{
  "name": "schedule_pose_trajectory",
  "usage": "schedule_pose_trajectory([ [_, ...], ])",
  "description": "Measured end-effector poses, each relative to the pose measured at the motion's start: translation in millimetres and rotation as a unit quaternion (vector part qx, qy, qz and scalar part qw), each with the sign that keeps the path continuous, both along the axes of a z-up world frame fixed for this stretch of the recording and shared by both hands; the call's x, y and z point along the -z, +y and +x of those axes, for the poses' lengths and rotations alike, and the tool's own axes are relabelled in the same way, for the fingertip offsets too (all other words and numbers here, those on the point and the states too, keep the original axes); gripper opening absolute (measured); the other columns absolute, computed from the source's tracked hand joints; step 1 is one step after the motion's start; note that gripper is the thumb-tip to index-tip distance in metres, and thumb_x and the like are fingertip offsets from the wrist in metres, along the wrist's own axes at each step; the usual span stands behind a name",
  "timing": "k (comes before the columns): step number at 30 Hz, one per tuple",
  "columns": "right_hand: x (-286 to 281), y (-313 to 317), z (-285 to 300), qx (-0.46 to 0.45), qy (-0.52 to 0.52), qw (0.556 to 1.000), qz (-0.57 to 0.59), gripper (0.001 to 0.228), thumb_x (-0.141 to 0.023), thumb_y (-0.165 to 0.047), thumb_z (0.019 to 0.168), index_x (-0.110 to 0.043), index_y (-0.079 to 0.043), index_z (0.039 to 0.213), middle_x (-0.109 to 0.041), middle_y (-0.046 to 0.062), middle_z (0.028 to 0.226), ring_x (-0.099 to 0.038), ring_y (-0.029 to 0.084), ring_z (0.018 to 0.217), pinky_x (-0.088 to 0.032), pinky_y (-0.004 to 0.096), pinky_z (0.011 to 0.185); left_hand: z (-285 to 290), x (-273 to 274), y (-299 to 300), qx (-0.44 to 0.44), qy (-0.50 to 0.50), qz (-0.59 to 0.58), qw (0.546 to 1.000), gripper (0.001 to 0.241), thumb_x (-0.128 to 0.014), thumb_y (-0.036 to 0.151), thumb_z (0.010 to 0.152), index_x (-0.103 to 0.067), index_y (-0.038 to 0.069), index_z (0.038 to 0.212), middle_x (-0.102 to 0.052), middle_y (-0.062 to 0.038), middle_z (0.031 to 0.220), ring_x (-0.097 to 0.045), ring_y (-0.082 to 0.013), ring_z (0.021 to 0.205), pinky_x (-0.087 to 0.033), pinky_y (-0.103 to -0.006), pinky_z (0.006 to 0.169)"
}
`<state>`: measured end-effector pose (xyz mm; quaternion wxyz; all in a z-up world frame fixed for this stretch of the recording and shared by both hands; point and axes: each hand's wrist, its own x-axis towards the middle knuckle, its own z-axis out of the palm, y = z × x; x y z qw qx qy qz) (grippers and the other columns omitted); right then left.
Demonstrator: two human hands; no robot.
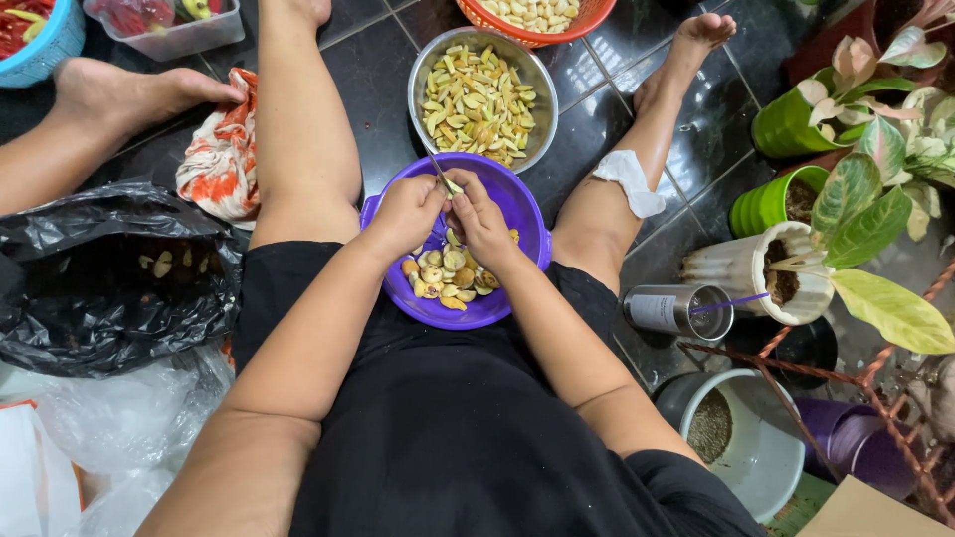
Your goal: A person sits on the floor peeling the outer skin of jengkol seeds and slicing them into a purple bowl using a small knife.
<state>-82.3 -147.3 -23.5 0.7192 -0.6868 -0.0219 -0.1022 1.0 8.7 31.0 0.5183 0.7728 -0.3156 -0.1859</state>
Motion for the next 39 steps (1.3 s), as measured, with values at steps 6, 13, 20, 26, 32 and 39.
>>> schedule_pose_trajectory([
  [6, -23.3, -2.1, -4.6, -0.002, 0.073, 0.996, 0.058, 0.043, -0.036, -0.04, 0.111, -0.041, -0.013, 0.145, -0.056, 0.005, 0.07, -0.047, 0.007, 0.048, -0.034, 0.018, 0.039, 5.3, 13.9, 5.4, 0.089, 0.038, 0.005, 0.995, 0.027, -0.056, 0.021, 0.095, -0.071, 0.009, 0.076, -0.071, -0.018, 0.071, -0.071, -0.0381, 0.082, -0.052, -0.0493, 0.077],
  [13, -50.9, -83.0, 47.2, 0.121, 0.231, 0.963, 0.069, 0.047, -0.048, -0.049, 0.1, -0.053, -0.018, 0.135, -0.06, 0.002, 0.074, -0.046, 0.009, 0.049, -0.03, 0.023, 0.041, 89.8, 51.7, -81.6, 0.008, -0.03, -0.013, 0.999, 0.033, -0.064, 0.03, 0.099, -0.077, 0.007, 0.081, -0.07, -0.005, 0.072, -0.061, -0.0183, 0.058, -0.052, -0.0333, 0.055],
  [20, -55.2, -126.4, 54.9, 0.113, 0.171, 0.973, 0.103, 0.065, -0.048, -0.042, 0.104, -0.028, -0.023, 0.162, -0.058, 0.007, 0.073, -0.035, 0.01, 0.045, -0.021, 0.024, 0.042, 99.4, 42.6, -124.7, -0.031, -0.169, 0.086, 0.981, 0.025, -0.064, 0.029, 0.095, -0.067, 0.008, 0.11, -0.071, -0.016, 0.099, -0.069, -0.0372, 0.085, -0.055, -0.0478, 0.077],
  [26, -36.8, -89.1, -13.2, 0.083, 0.183, 0.969, 0.143, 0.059, -0.044, -0.038, 0.105, -0.031, -0.01, 0.156, -0.059, 0.007, 0.074, -0.039, 0.01, 0.046, -0.025, 0.023, 0.04, 13.5, 99.3, -70.3, 0.083, -0.094, 0.306, 0.944, 0.018, -0.067, 0.02, 0.089, -0.074, 0.004, 0.095, -0.073, -0.017, 0.092, -0.068, -0.0398, 0.08, -0.055, -0.0501, 0.076],
  [32, -15.3, -88.7, -39.8, -0.012, 0.129, 0.991, -0.01, 0.054, -0.044, -0.027, 0.107, -0.027, -0.013, 0.156, -0.055, 0.013, 0.07, -0.05, 0.022, 0.042, -0.037, 0.029, 0.038, -6.7, 195.9, -79.9, 0.074, -0.085, 0.398, 0.91, 0.044, -0.083, 0.028, 0.084, -0.071, 0.001, 0.117, -0.069, -0.018, 0.111, -0.066, -0.0424, 0.111, -0.058, -0.0604, 0.088],
  [39, -32.6, -74.0, -58.9, -0.01, 0.196, 0.951, -0.237, 0.069, -0.059, -0.009, 0.095, -0.034, -0.028, 0.157, -0.069, 0.004, 0.076, -0.068, 0.02, 0.06, -0.056, 0.032, 0.056, -3.8, 169.1, -71.0, 0.011, 0.029, 0.271, 0.962, 0.03, -0.08, 0.023, 0.087, -0.067, 0.005, 0.106, -0.074, -0.021, 0.106, -0.069, -0.0441, 0.111, -0.058, -0.0564, 0.092],
])
